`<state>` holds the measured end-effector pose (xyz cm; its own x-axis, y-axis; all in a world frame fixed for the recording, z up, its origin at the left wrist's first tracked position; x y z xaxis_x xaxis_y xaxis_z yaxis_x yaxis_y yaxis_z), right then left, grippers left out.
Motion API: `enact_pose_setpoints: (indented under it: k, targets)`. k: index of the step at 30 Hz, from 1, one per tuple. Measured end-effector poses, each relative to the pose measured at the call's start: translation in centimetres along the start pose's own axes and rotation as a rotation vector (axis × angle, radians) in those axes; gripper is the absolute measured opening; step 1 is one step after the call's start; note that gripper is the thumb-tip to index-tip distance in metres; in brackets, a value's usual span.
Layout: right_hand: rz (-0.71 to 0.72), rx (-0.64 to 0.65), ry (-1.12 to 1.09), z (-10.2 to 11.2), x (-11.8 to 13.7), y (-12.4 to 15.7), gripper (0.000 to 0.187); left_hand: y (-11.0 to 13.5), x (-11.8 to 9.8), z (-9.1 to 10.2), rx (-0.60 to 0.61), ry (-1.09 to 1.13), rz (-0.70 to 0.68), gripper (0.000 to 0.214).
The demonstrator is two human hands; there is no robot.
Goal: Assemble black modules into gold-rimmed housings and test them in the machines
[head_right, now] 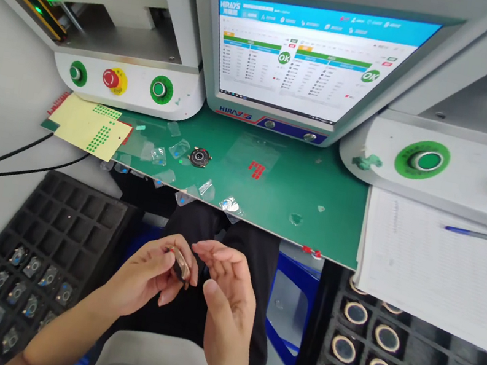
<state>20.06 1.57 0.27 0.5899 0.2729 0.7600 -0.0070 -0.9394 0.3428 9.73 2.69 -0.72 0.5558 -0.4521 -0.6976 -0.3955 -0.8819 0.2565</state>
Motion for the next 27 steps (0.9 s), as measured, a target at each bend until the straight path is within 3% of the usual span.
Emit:
enact_pose_setpoints:
  k: [13, 17, 20, 27]
  targets:
    - [-0.048, 0.017, -0.04, -1.2, -0.9, 0.4, 0.012, 0.5, -1.3, -0.8, 0.047, -0.237, -0.194, 0.034]
    - [-0.081, 0.076, -0.054, -2.4, -0.9, 0.8, 0.016, 1.2, -2.3, -1.6, 0.043, -0.5, -0.284, 0.03]
    - [-0.106, 0.121, -0.073, -3.1, -1.0, 1.0, 0.017, 1.6, -3.6, -3.1, 0.121, -0.729, -0.379, 0.023]
    - [-0.068, 0.065, -0.114, -3.0, -0.4, 0.9, 0.01, 2.2, -5.2, -5.7, 0.281, -1.129, -0.583, 0.018]
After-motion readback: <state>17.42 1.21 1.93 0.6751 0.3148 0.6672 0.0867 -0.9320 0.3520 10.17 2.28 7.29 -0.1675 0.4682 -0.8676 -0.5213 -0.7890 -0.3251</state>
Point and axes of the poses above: each hand's wrist, its own y-axis away from the middle knuckle, its own z-axis out of the back of the hand, x = y × z, the point moved 9 cm from there along -y, towards the middle knuckle, and after that the axes turned 12 degrees about -z, right-handed, at the moved point
